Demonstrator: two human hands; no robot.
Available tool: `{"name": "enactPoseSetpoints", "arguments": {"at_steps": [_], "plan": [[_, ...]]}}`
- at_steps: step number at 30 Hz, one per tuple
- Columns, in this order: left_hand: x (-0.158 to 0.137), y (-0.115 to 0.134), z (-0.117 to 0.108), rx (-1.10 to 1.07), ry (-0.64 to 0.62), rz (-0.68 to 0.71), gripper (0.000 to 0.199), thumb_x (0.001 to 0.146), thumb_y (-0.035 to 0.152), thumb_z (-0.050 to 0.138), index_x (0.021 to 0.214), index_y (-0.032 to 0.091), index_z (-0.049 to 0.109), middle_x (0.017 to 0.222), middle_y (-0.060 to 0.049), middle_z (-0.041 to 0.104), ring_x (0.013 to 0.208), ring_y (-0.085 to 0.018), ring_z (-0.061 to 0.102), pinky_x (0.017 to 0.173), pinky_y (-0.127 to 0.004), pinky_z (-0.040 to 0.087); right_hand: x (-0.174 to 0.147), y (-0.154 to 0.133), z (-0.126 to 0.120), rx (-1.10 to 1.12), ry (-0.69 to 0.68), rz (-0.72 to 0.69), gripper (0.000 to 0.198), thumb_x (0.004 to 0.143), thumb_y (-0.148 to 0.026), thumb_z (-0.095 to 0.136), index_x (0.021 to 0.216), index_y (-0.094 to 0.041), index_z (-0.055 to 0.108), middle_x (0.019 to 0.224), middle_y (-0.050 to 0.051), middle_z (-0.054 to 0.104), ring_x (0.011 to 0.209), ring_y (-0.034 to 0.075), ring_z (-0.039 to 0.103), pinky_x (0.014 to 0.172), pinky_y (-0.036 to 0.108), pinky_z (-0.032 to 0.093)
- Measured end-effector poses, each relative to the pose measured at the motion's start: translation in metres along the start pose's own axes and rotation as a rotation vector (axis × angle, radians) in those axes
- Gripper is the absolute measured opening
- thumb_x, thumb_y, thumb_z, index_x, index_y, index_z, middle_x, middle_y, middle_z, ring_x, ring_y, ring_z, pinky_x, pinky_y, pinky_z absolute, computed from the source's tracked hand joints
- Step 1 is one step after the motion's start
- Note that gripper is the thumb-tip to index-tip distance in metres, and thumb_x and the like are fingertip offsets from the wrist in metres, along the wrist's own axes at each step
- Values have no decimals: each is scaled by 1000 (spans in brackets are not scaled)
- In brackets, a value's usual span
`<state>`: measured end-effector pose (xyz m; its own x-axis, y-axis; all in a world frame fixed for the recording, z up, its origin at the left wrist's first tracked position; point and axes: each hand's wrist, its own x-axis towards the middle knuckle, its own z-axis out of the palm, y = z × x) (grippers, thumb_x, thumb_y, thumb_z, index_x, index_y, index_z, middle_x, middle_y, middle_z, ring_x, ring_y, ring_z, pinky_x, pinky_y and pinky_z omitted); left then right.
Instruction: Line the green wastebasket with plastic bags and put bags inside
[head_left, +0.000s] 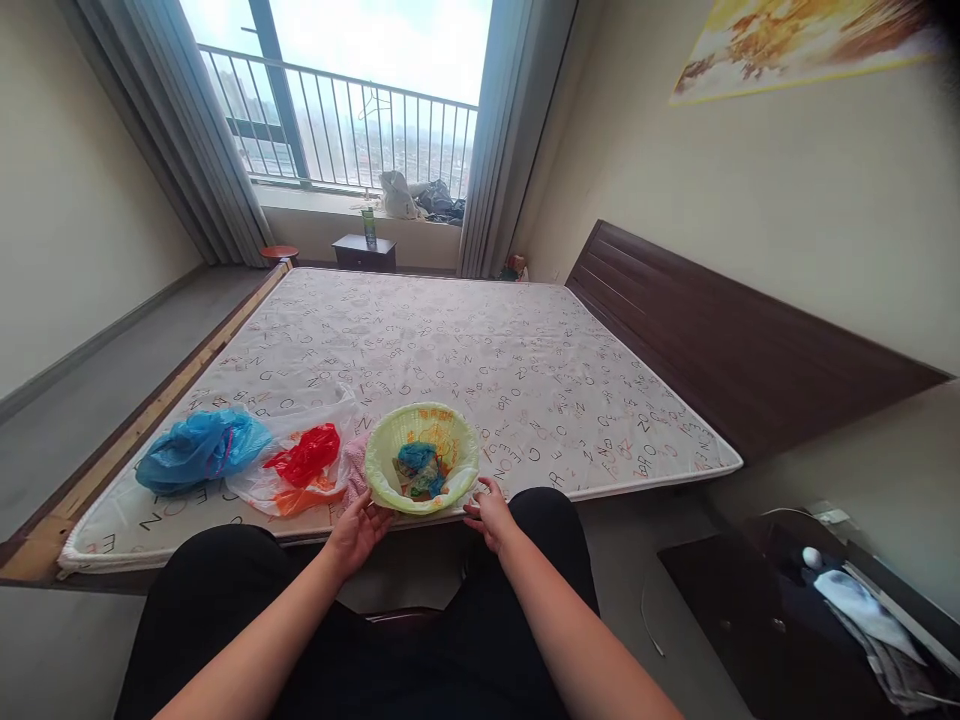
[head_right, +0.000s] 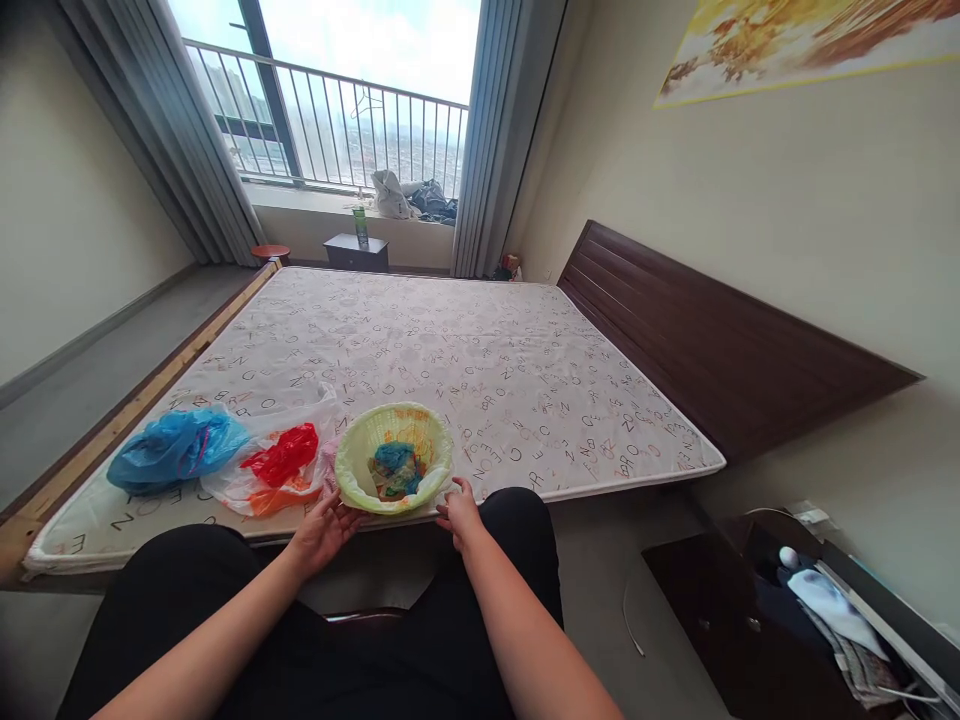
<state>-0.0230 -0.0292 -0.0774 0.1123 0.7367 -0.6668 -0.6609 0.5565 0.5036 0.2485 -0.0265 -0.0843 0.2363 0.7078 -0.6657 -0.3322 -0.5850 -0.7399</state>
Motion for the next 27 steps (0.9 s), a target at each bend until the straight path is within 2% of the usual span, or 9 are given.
{"name": "enactPoseSetpoints", "arguments": {"at_steps": [3, 8, 13, 17, 24, 27], "plan": [[-2, -1, 1, -25, 10, -16, 10, 101, 22, 55, 105, 17, 64, 81, -2, 75, 72, -18, 74, 69, -29, 58, -2, 2, 4, -2, -86, 26, 51, 74, -22, 68, 122, -32, 54, 101, 1, 66, 75, 16, 70, 66, 30, 52], [0, -3, -2, -19, 9, 27, 9, 99, 18, 59, 106, 16, 64, 84, -4, 75, 72, -18, 74, 66, -28, 59, -6, 5, 14, -4, -180, 31, 47, 73, -27, 72, 117, -27, 56, 106, 4, 72, 79, 19, 72, 68, 30, 50], [0, -4, -4, -48, 5, 57, 10, 98, 15, 59, 107, 17, 63, 86, -4, 75, 72, -18, 75, 67, -29, 61, -10, 12, 24, 45, -176, 37, 43, 74, -25, 73, 113, -26, 55, 96, 3, 74, 79, 20, 72, 69, 31, 52], [-3, -6, -2, -40, -26, 27, 15, 97, 17, 62, 111, 17, 63, 88, -6, 76, 77, -19, 76, 69, -29, 61, -8, 17, 29, 85, -131, 35, 36, 75, -24, 72, 105, -25, 53, 92, 1, 74, 77, 19, 71, 67, 29, 52], [-2, -7, 2, -75, -67, 23, 17, 96, 19, 63, 113, 19, 63, 92, -4, 77, 82, -19, 76, 77, -30, 62, 4, 18, 34, 266, -32, 56, 44, 68, -17, 79, 97, -26, 47, 76, -2, 69, 69, 18, 70, 61, 25, 50], [-2, -8, 3, -87, -88, 32, 15, 95, 16, 64, 109, 19, 63, 95, -4, 77, 81, -17, 76, 76, -30, 61, 6, 15, 36, 327, -82, 101, 37, 72, -16, 77, 97, -25, 50, 76, -2, 68, 64, 15, 67, 58, 23, 49]]}}
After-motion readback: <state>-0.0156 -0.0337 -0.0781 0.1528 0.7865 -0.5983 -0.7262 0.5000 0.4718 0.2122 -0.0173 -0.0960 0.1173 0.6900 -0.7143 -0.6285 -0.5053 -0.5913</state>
